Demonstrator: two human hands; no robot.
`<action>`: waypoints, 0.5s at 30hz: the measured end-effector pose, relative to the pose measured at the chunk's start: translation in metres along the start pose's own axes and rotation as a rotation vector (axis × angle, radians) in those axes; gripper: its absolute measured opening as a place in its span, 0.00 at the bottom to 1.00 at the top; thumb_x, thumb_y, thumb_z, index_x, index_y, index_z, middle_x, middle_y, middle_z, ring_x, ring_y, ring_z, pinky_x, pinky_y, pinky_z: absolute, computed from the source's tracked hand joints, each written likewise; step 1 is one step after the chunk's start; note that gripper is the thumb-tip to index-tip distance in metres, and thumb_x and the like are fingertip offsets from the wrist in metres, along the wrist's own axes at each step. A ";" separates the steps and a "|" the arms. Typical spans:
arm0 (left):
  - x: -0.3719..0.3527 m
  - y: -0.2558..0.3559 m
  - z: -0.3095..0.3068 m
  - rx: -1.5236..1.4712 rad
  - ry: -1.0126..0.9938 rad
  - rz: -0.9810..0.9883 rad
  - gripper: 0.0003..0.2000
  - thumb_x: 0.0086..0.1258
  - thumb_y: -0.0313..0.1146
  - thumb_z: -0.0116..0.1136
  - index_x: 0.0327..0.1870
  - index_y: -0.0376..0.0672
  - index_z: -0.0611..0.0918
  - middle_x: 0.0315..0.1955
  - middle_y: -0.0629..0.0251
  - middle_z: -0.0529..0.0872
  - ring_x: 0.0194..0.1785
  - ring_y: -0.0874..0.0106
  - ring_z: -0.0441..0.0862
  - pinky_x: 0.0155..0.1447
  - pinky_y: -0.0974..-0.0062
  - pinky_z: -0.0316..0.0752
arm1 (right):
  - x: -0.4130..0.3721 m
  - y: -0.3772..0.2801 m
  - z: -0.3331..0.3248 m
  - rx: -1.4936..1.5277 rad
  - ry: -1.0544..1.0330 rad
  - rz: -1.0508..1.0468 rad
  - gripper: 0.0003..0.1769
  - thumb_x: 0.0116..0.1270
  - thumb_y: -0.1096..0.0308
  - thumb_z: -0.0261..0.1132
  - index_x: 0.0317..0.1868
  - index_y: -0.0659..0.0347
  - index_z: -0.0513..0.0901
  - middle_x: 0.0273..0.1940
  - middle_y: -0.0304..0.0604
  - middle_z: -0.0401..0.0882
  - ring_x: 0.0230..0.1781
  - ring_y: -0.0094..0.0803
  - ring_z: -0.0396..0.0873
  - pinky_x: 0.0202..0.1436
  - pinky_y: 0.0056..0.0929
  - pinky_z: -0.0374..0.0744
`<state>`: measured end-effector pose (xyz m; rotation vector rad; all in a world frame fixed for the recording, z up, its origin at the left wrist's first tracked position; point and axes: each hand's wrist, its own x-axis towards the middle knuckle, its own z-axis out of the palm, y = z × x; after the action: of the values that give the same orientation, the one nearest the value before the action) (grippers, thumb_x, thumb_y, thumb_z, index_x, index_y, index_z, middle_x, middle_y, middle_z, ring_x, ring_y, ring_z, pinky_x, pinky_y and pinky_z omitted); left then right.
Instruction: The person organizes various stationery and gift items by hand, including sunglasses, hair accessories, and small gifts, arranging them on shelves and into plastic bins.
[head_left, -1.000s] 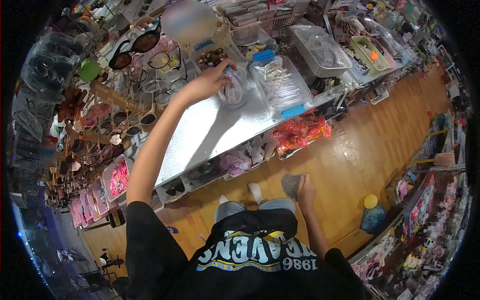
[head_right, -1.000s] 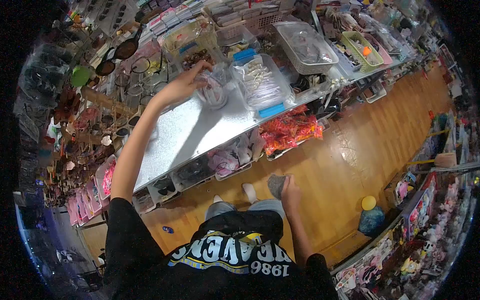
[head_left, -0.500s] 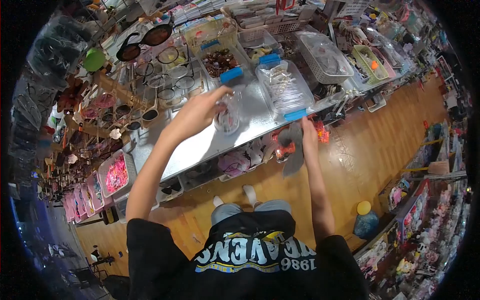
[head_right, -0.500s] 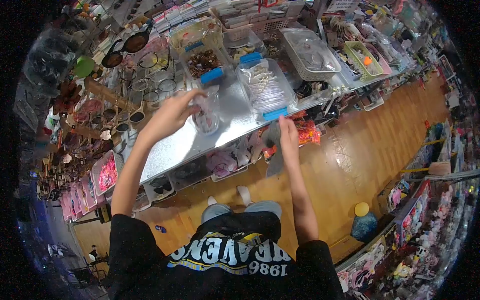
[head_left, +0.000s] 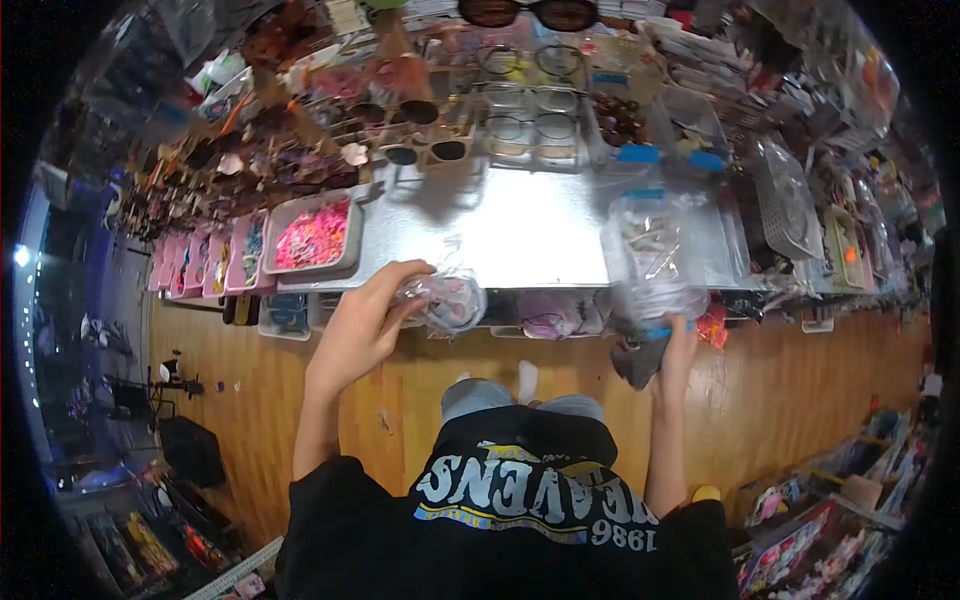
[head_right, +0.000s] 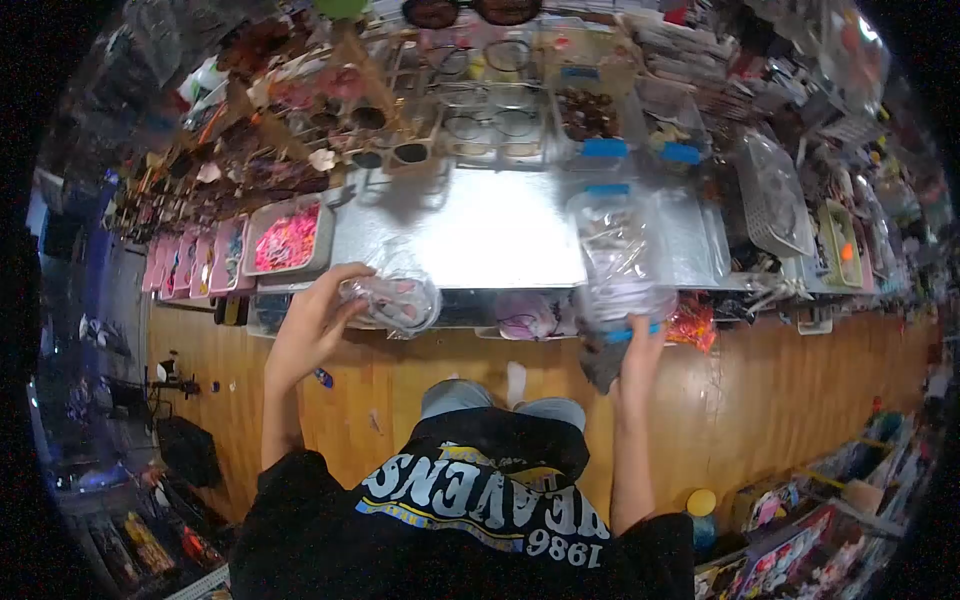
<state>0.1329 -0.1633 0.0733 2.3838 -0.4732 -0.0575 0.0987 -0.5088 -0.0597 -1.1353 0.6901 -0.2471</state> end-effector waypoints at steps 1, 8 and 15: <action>-0.013 -0.005 -0.006 0.002 0.011 -0.009 0.15 0.64 0.22 0.55 0.53 0.39 0.74 0.46 0.52 0.81 0.49 0.51 0.79 0.48 0.64 0.75 | -0.007 0.019 0.007 -0.092 0.006 -0.016 0.21 0.62 0.67 0.57 0.55 0.63 0.69 0.48 0.41 0.72 0.46 0.30 0.71 0.52 0.29 0.70; -0.094 -0.029 -0.045 0.005 0.176 -0.179 0.14 0.62 0.19 0.55 0.50 0.37 0.75 0.42 0.51 0.81 0.45 0.51 0.81 0.46 0.68 0.75 | -0.093 0.081 0.143 -0.103 -0.253 0.054 0.21 0.65 0.65 0.58 0.54 0.68 0.64 0.47 0.47 0.72 0.48 0.32 0.69 0.56 0.30 0.66; -0.195 -0.074 -0.090 0.011 0.340 -0.391 0.14 0.63 0.20 0.55 0.50 0.35 0.75 0.40 0.49 0.82 0.42 0.54 0.81 0.47 0.69 0.74 | -0.141 0.146 0.258 -0.071 -0.247 0.089 0.27 0.68 0.57 0.57 0.53 0.73 0.61 0.50 0.56 0.71 0.51 0.38 0.69 0.60 0.33 0.64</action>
<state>-0.0102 0.0134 0.0771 2.3993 0.1536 0.1724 0.1270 -0.1821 -0.0742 -1.1763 0.5320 -0.0053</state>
